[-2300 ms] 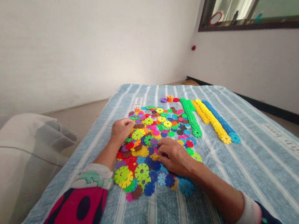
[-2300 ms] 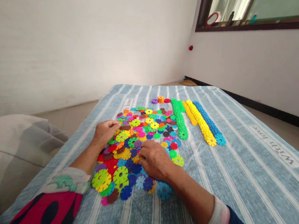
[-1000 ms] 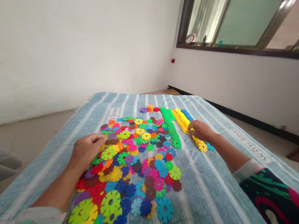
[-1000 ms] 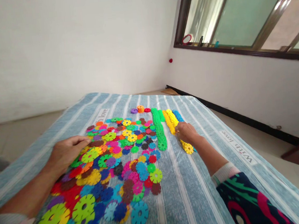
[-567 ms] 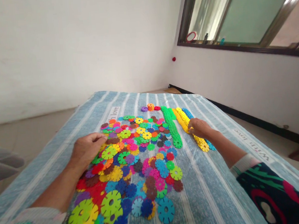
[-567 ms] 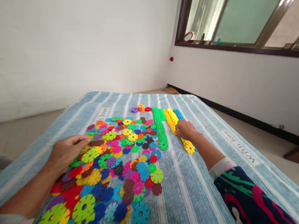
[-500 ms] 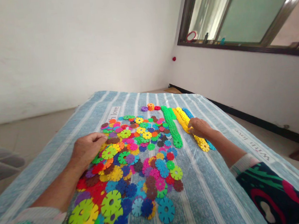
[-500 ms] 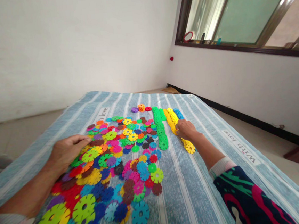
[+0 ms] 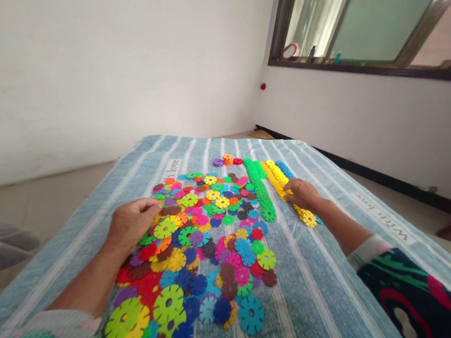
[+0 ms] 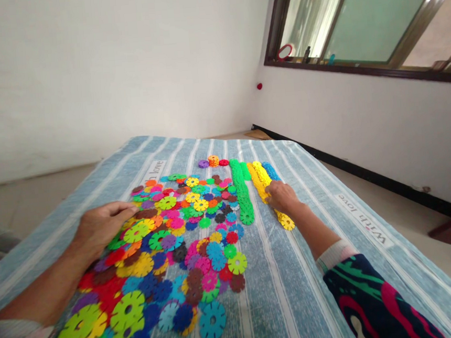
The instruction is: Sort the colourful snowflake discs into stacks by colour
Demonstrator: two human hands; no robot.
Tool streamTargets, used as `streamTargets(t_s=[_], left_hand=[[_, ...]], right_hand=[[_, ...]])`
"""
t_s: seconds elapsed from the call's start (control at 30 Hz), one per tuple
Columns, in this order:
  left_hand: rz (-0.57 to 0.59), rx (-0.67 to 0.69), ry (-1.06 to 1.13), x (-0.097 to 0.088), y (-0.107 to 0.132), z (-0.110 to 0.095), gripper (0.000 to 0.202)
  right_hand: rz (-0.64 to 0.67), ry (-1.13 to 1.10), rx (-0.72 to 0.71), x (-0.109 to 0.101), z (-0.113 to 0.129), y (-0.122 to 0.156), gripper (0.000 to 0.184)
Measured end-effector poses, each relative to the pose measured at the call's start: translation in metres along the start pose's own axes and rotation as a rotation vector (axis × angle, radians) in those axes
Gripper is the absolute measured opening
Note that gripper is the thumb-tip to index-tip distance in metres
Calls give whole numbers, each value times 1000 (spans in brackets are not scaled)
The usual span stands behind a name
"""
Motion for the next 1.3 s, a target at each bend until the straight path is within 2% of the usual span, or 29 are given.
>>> streamTargets(t_s=[1.3], left_hand=[[-5, -5, -19, 1, 0, 2, 35]], right_hand=[[-41, -21, -12, 7, 2, 4, 21]])
Point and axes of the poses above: each hand's wrist, its own y-axis away from the middle knuckle, its own x-axis out of the palm, z = x × y, the point moved 3 cm from there along -y, towards the middle knuckle, and after that the axes turned 4 degrees about -x, right-handed, at the moved point
